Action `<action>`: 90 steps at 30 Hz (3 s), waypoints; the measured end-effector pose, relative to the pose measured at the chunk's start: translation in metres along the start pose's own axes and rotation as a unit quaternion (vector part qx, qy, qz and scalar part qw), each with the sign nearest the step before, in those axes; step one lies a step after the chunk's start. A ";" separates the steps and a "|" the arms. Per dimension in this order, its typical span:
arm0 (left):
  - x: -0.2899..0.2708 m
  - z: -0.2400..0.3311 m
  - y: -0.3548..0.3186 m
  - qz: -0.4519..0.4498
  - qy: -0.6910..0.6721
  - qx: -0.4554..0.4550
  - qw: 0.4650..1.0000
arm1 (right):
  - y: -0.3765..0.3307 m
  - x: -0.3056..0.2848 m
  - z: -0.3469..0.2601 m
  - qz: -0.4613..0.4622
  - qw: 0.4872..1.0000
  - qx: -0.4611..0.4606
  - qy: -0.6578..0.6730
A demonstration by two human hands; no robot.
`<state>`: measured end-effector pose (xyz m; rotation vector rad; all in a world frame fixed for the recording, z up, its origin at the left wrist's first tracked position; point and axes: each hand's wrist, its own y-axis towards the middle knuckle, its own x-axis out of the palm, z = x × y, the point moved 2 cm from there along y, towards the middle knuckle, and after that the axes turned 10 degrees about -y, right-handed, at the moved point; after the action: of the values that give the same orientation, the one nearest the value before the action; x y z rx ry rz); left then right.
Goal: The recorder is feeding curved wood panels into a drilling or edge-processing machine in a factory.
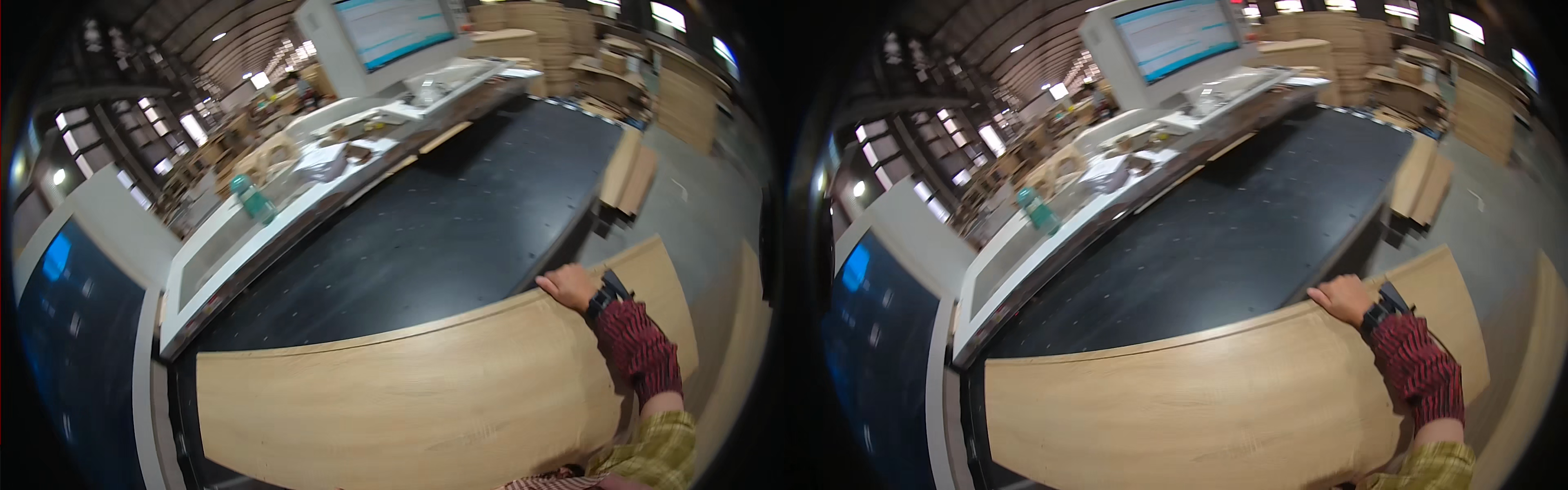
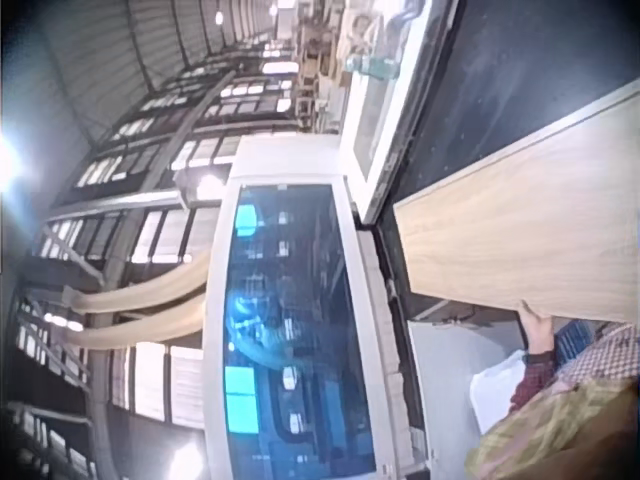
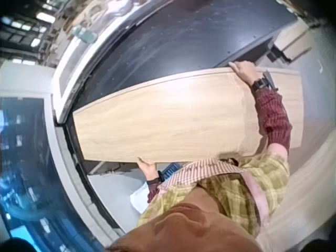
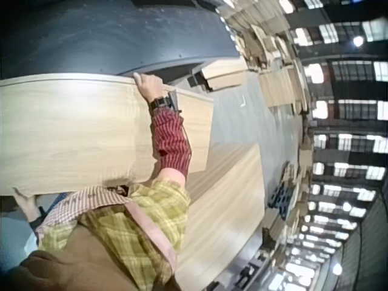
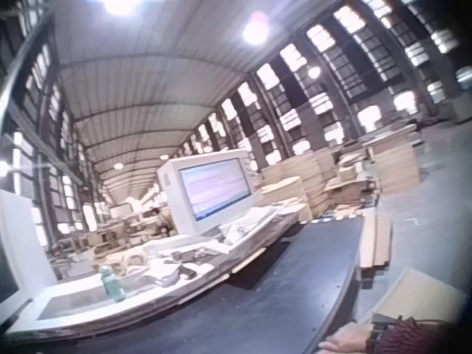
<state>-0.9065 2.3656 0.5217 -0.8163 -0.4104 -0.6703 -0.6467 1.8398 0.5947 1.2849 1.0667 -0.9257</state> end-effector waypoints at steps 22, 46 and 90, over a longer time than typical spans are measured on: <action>0.242 -0.168 -0.146 -0.449 0.080 -0.274 0.847 | -0.423 -0.332 0.155 0.239 0.867 0.381 -0.216; 0.179 -0.591 -0.470 -0.536 0.505 -0.595 0.322 | -0.921 -0.197 -0.087 -0.005 0.305 0.917 -0.259; 0.683 -1.026 -0.229 -0.415 0.513 -0.473 0.584 | -0.217 0.058 0.799 0.004 0.724 0.495 0.480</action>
<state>-0.4848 1.1920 0.3929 -1.0225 0.8302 -2.2166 -0.7653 1.0287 0.4637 2.8826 1.3473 -0.8095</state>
